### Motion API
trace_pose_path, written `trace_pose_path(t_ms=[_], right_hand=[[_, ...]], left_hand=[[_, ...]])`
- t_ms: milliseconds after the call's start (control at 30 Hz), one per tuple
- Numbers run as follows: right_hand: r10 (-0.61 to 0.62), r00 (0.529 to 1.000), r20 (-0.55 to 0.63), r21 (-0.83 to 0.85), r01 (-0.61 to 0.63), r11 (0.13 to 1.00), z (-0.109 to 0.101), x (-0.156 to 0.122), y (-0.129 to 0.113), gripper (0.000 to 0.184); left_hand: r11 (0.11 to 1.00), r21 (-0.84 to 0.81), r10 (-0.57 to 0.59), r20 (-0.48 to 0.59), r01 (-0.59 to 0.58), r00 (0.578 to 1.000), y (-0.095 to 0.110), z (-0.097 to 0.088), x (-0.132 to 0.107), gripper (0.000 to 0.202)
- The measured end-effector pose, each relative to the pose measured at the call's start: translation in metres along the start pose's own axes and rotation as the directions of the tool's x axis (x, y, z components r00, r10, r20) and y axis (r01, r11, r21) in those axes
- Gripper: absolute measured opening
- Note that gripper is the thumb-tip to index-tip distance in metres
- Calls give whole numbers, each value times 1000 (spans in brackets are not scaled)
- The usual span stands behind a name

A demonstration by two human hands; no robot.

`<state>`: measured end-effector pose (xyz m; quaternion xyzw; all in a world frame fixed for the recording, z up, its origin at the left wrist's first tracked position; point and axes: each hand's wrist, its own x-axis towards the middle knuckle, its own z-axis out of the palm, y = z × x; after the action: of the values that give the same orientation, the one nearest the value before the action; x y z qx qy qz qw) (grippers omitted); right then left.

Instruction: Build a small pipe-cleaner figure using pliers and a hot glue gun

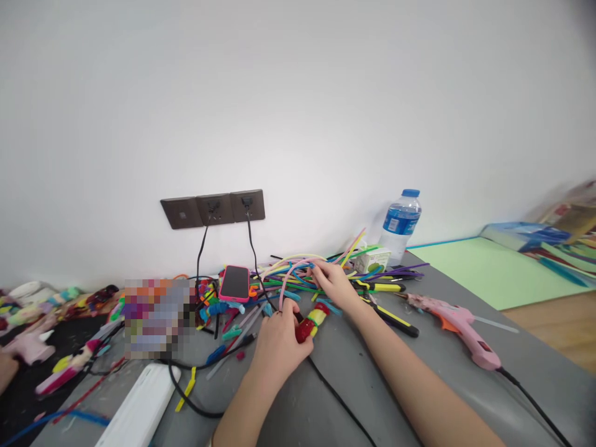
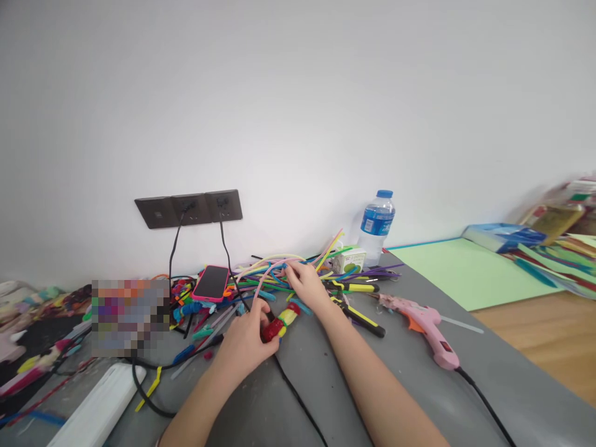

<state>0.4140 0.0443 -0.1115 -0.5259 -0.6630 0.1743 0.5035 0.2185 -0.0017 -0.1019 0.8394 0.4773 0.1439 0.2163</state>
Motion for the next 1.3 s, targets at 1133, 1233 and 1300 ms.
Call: trace_pose_path(t_ms=[1133, 1233, 1300], right_hand=[[167, 919, 357, 607, -365, 706, 13, -1, -13, 36], [121, 909, 399, 585, -355, 729, 15, -2, -14, 33], [94, 903, 420, 586, -349, 731, 17, -2, -13, 33]], left_hand=[[-19, -997, -50, 79, 78, 996, -11, 10, 33, 58], [86, -996, -84, 24, 32, 996, -14, 16, 34, 59], [158, -987, -101, -12, 4, 995, -15, 20, 35, 58]])
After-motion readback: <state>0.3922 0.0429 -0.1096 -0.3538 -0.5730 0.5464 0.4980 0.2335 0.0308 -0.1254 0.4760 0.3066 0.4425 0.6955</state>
